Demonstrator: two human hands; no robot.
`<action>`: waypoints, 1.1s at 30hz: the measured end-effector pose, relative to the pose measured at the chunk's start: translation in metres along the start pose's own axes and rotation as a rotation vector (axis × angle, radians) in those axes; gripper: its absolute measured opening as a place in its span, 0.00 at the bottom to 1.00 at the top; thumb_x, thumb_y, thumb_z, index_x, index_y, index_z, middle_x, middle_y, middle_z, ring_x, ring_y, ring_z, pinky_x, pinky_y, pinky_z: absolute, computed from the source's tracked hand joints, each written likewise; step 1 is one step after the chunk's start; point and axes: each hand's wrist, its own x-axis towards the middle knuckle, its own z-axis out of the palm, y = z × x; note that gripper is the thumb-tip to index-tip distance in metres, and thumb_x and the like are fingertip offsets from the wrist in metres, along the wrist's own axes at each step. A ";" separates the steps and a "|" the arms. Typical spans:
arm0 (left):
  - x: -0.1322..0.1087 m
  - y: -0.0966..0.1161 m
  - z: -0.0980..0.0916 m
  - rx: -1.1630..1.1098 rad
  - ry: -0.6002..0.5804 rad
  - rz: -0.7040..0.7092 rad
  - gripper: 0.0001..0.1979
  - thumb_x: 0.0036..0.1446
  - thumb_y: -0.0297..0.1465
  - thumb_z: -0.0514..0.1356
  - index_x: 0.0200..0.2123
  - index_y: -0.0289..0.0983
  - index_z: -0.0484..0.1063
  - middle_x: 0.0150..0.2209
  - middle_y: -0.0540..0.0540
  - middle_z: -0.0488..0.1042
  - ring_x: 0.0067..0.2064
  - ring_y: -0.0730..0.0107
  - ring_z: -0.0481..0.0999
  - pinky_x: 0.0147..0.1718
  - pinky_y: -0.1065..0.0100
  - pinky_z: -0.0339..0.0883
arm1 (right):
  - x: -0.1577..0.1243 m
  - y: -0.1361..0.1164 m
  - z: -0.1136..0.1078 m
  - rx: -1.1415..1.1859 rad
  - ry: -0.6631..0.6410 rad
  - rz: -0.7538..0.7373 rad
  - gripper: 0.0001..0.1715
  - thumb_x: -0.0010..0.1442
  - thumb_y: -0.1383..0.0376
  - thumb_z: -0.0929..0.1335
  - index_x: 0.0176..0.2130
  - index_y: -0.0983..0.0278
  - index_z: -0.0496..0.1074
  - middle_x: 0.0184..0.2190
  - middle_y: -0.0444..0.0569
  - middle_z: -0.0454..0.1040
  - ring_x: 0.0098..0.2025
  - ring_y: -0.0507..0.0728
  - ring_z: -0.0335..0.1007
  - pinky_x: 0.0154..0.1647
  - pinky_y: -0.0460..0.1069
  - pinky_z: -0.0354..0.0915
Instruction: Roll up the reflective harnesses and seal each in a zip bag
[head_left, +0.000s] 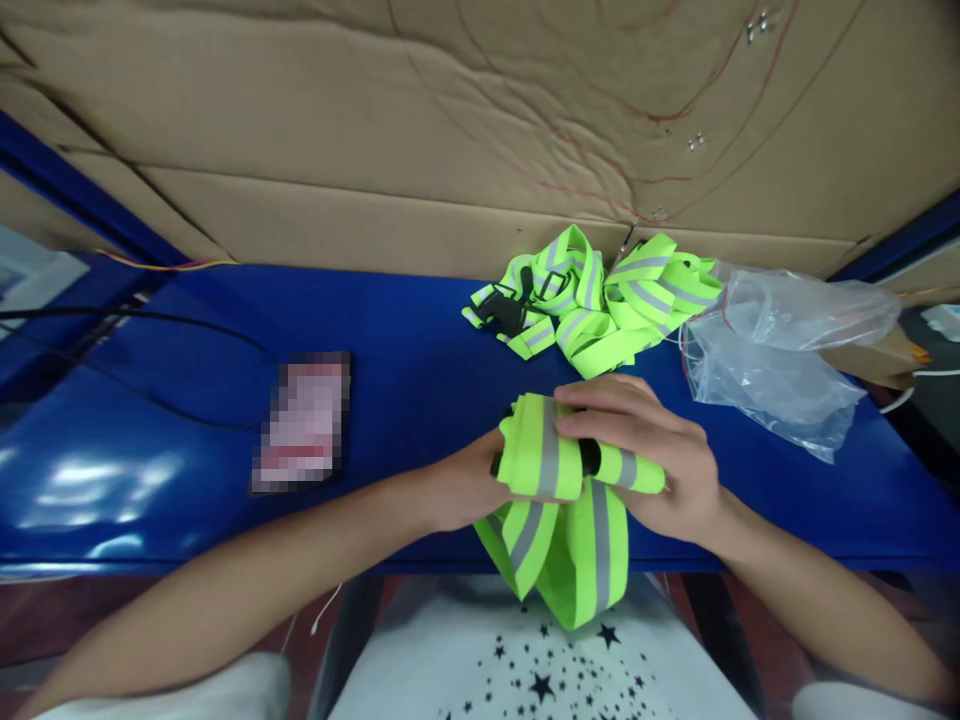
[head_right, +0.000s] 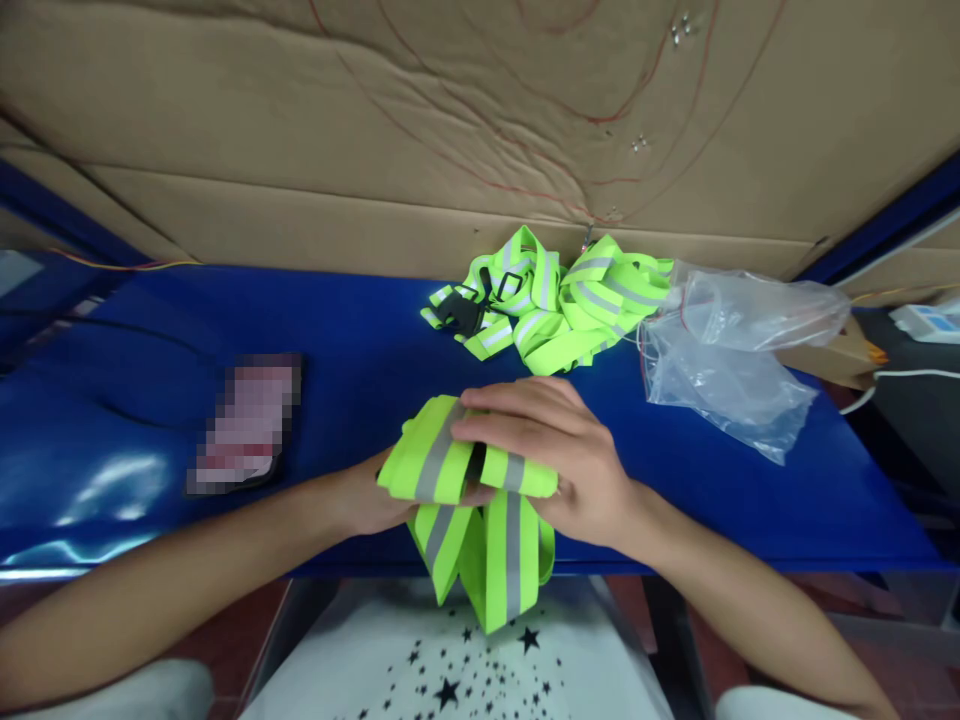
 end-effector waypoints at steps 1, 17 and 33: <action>-0.002 0.003 -0.002 0.069 -0.060 0.004 0.15 0.45 0.27 0.75 0.37 0.35 0.78 0.36 0.50 0.79 0.37 0.71 0.77 0.40 0.71 0.73 | 0.000 0.000 -0.001 0.005 -0.008 -0.022 0.16 0.70 0.67 0.66 0.55 0.62 0.75 0.55 0.56 0.77 0.57 0.62 0.75 0.58 0.59 0.70; -0.002 0.008 -0.004 -0.173 -0.272 -0.016 0.25 0.49 0.29 0.74 0.51 0.35 0.77 0.38 0.46 0.83 0.36 0.66 0.82 0.41 0.66 0.76 | 0.000 -0.002 -0.027 0.124 -0.324 0.168 0.36 0.57 0.68 0.70 0.64 0.60 0.62 0.72 0.56 0.50 0.75 0.68 0.44 0.73 0.63 0.53; 0.005 0.000 -0.004 -0.173 -0.018 0.017 0.42 0.43 0.18 0.72 0.60 0.48 0.65 0.48 0.50 0.77 0.46 0.65 0.79 0.44 0.67 0.71 | 0.001 0.008 -0.005 0.330 -0.223 0.364 0.25 0.61 0.62 0.76 0.57 0.59 0.77 0.62 0.52 0.73 0.68 0.62 0.65 0.69 0.59 0.64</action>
